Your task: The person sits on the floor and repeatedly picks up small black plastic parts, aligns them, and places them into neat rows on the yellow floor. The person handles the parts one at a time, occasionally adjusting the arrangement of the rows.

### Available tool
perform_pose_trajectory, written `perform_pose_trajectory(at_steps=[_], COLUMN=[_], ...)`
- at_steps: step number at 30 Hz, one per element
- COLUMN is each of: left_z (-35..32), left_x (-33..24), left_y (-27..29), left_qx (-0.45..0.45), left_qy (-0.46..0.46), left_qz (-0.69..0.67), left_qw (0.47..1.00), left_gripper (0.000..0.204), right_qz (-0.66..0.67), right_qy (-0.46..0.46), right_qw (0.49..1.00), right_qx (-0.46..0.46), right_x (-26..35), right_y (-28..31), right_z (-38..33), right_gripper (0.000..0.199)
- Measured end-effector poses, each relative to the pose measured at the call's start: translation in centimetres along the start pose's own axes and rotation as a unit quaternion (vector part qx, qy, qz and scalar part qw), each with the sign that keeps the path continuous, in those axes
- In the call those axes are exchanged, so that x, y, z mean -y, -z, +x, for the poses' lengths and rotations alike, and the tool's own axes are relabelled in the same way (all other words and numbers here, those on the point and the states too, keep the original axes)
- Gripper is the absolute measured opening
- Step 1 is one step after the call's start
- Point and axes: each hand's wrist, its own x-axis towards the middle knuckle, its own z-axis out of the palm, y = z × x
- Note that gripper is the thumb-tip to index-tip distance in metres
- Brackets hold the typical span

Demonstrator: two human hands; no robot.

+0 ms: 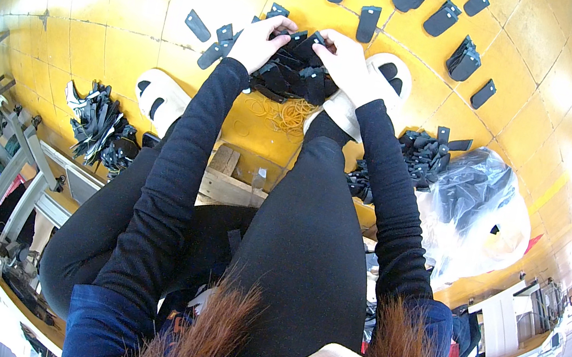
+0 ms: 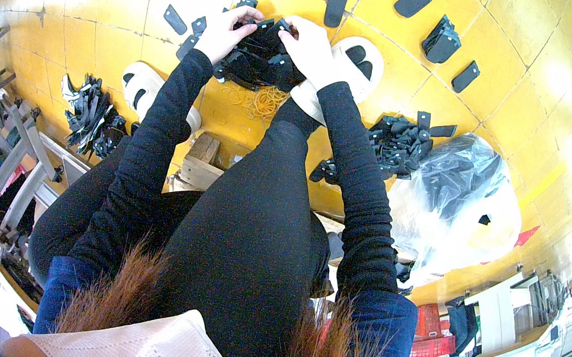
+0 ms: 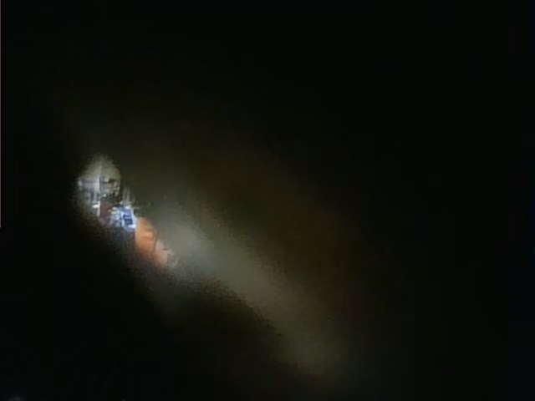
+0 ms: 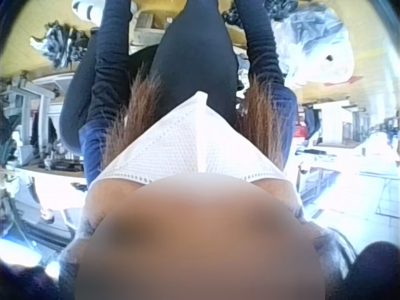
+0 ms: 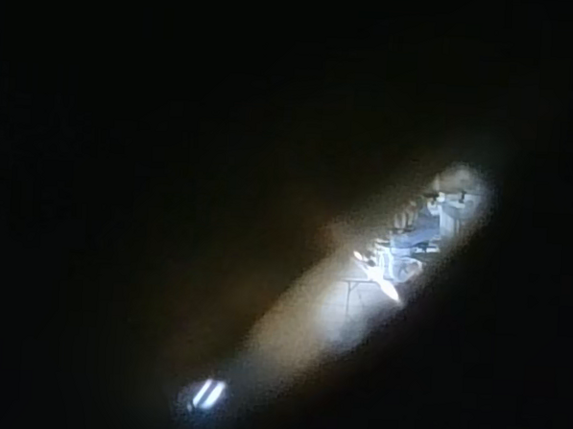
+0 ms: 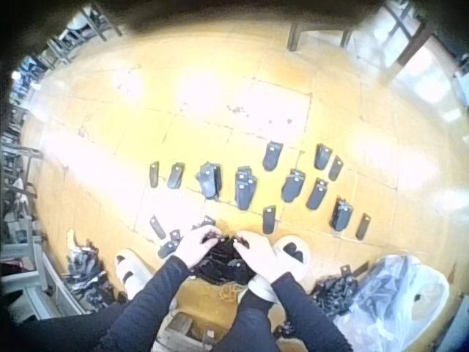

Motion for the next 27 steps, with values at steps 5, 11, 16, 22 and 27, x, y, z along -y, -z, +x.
perform_pose_trajectory(at_steps=[5, 11, 16, 22, 27], left_z=[0.1, 0.1, 0.1, 0.1, -0.4], left_x=[-0.1, -0.1, 0.2, 0.8, 1.9], left_y=[0.0, 0.1, 0.0, 0.2, 1.9], left_qx=[0.007, 0.011, 0.002, -0.111, -0.246], left_qy=[0.009, 0.014, 0.003, 0.001, 0.017], left_qz=[0.003, 0.006, 0.007, -0.078, -0.263], left_qw=[1.0, 1.0, 1.0, 0.991, 0.933], left_gripper=[0.02, 0.019, 0.02, 0.019, 0.018], right_qz=[-0.009, -0.028, -0.08, -0.143, -0.181], right_qy=[0.029, 0.02, 0.08, 0.07, 0.042], right_qw=[0.999, 0.998, 0.989, 0.976, 0.959], right_qx=[-0.03, -0.043, -0.092, -0.151, -0.214], right_x=[-0.2, 0.5, 1.7, 1.4, 0.1], right_y=[-0.2, 0.2, 0.6, 3.2, 5.3], right_z=[-0.1, 0.0, -0.8, -1.0, -0.5], right_gripper=[0.027, 0.026, 0.021, 0.02, 0.019])
